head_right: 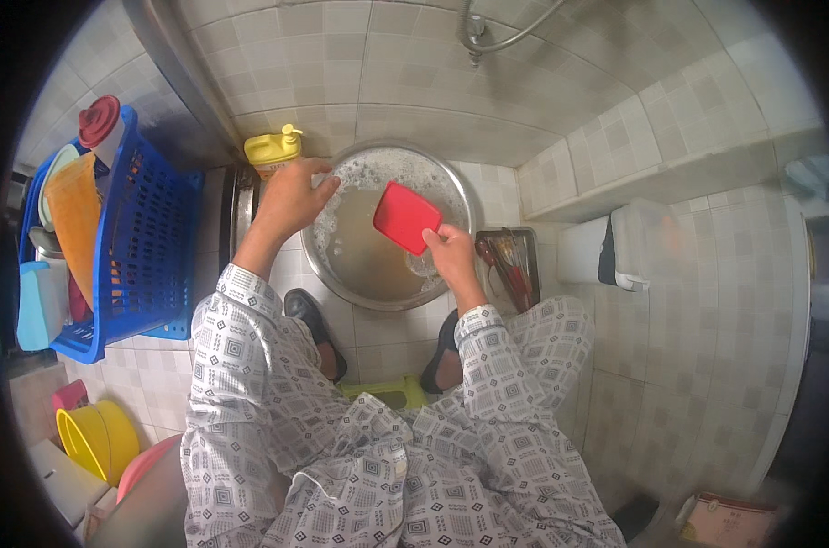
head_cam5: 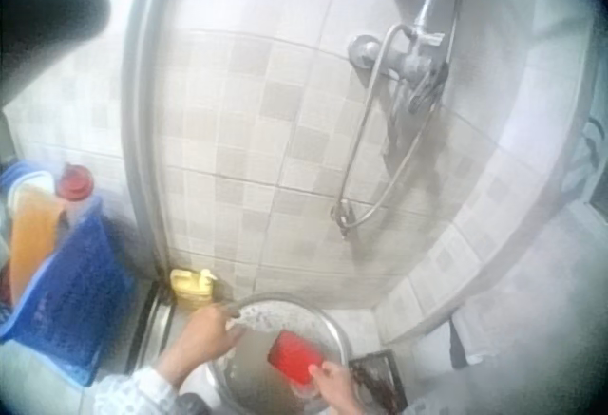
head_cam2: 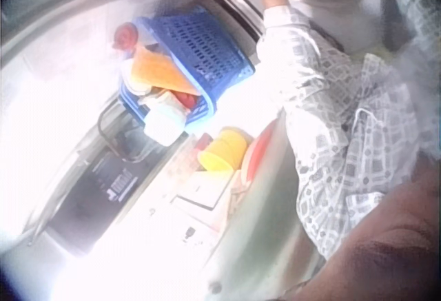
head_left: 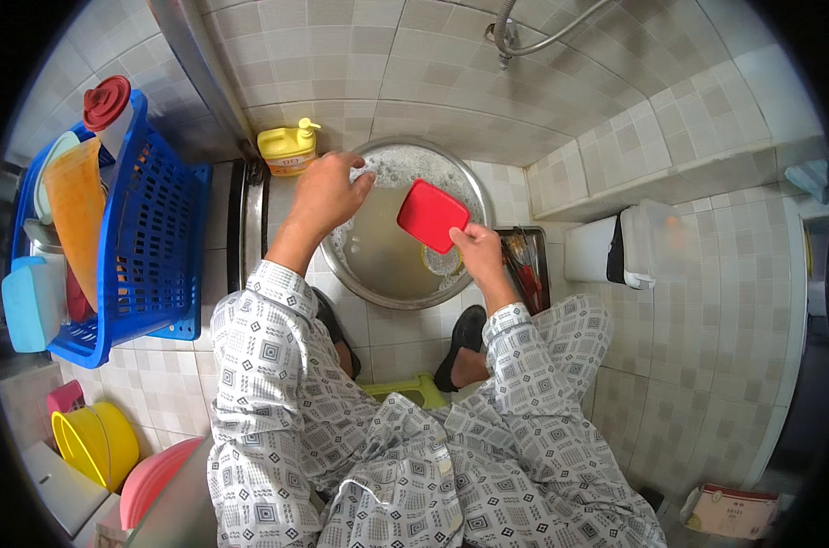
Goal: The person washes a clear plastic container and its red lid in a basin of soapy water with a sponge and places them on another container.
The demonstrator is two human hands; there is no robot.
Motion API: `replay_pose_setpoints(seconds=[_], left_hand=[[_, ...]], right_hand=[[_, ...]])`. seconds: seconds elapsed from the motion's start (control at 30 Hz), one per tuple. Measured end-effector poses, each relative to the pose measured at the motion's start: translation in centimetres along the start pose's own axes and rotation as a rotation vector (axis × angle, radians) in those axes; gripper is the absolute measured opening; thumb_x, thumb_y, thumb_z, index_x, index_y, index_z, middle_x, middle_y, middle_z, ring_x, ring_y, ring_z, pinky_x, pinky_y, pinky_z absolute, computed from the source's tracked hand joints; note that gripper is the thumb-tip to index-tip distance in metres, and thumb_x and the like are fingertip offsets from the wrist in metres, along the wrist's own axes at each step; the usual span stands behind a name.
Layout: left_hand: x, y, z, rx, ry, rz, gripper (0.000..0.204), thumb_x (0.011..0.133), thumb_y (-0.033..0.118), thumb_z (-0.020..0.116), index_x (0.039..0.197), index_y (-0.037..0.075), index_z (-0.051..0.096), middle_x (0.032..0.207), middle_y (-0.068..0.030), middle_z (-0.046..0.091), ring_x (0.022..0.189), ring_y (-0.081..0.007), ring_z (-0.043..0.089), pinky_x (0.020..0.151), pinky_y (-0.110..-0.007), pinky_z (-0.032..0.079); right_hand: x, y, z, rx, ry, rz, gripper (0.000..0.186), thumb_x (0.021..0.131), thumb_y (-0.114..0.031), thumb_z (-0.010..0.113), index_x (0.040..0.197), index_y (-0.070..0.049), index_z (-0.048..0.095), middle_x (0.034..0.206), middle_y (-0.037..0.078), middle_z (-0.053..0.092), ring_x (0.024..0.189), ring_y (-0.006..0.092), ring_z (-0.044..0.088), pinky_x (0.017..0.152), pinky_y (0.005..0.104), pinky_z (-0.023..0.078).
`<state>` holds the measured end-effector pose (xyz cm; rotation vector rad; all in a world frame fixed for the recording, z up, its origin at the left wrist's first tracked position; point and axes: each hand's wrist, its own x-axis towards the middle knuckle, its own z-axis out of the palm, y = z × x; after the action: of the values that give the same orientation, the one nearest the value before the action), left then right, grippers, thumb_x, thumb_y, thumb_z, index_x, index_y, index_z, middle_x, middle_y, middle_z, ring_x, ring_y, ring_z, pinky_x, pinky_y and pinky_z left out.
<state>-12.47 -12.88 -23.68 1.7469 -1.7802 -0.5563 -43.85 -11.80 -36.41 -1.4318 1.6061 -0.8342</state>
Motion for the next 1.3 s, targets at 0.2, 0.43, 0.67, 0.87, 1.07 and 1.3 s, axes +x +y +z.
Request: replay_pose_setpoints(seconds=[0.2, 0.43, 0.67, 0.87, 1.07, 1.3], left_hand=[[0.0, 0.2, 0.6, -0.021, -0.066, 0.013, 0.04, 0.09, 0.03, 0.072, 0.117, 0.0, 0.072, 0.114, -0.0241, 0.072, 0.109, -0.0391, 0.069, 0.096, -0.045, 0.053], [-0.2, 1.9, 1.8, -0.447, -0.295, -0.115, 0.046, 0.094, 0.034, 0.074, 0.12, -0.003, 0.07, 0.103, -0.018, 0.075, 0.097, -0.0258, 0.071, 0.089, -0.037, 0.054], [0.4, 2.5, 1.5, -0.261, -0.316, -0.142, 0.024, 0.093, 0.021, 0.068, 0.1, -0.001, 0.076, 0.106, -0.0147, 0.075, 0.091, -0.0325, 0.07, 0.084, -0.042, 0.054], [-0.1, 1.5, 3.7, 0.751, -0.102, 0.244, 0.018, 0.088, 0.017, 0.061, 0.091, 0.009, 0.077, 0.107, -0.0101, 0.071, 0.11, -0.0291, 0.063, 0.094, -0.047, 0.048], [1.0, 0.7, 4.2, 0.541, 0.019, 0.416, 0.013, 0.085, 0.018, 0.071, 0.092, 0.008, 0.077, 0.11, -0.0087, 0.071, 0.112, -0.0311, 0.062, 0.099, -0.048, 0.045], [1.4, 1.2, 5.1, 0.392, 0.047, 0.462, 0.011, 0.083, 0.016, 0.072, 0.089, 0.008, 0.077, 0.097, -0.0096, 0.07, 0.097, -0.0307, 0.065, 0.085, -0.044, 0.051]], right_hand=[[-0.4, -0.5, -1.3, -0.364, 0.03, -0.213, 0.024, 0.096, -0.022, 0.073, 0.094, 0.002, 0.075, 0.1, 0.002, 0.072, 0.087, 0.0098, 0.064, 0.078, 0.027, 0.05], [-1.4, -6.1, -1.1, 0.721, -0.268, 0.144, 0.026, 0.099, -0.024, 0.07, 0.114, -0.003, 0.069, 0.103, 0.002, 0.07, 0.094, 0.0115, 0.064, 0.088, 0.0304, 0.05], [-0.9, -4.7, -0.4, 0.159, -0.334, 0.149, 0.053, 0.097, -0.032, 0.068, 0.135, 0.004, 0.057, 0.133, 0.018, 0.062, 0.123, 0.027, 0.058, 0.104, 0.0422, 0.047], [-1.5, -0.1, 1.3, -0.356, -0.218, 0.072, 0.078, 0.092, -0.044, 0.068, 0.146, 0.008, 0.045, 0.148, 0.032, 0.047, 0.14, 0.0436, 0.044, 0.117, 0.0466, 0.036], [-1.0, -3.3, -0.5, -0.264, -0.152, -0.011, 0.066, 0.095, -0.037, 0.066, 0.138, 0.01, 0.051, 0.141, 0.032, 0.054, 0.134, 0.0418, 0.051, 0.112, 0.0448, 0.041], [-1.3, -1.3, -0.4, -0.163, 0.031, -0.047, 0.043, 0.096, -0.031, 0.068, 0.123, 0.003, 0.062, 0.116, 0.024, 0.069, 0.104, 0.0345, 0.069, 0.09, 0.0417, 0.054]])
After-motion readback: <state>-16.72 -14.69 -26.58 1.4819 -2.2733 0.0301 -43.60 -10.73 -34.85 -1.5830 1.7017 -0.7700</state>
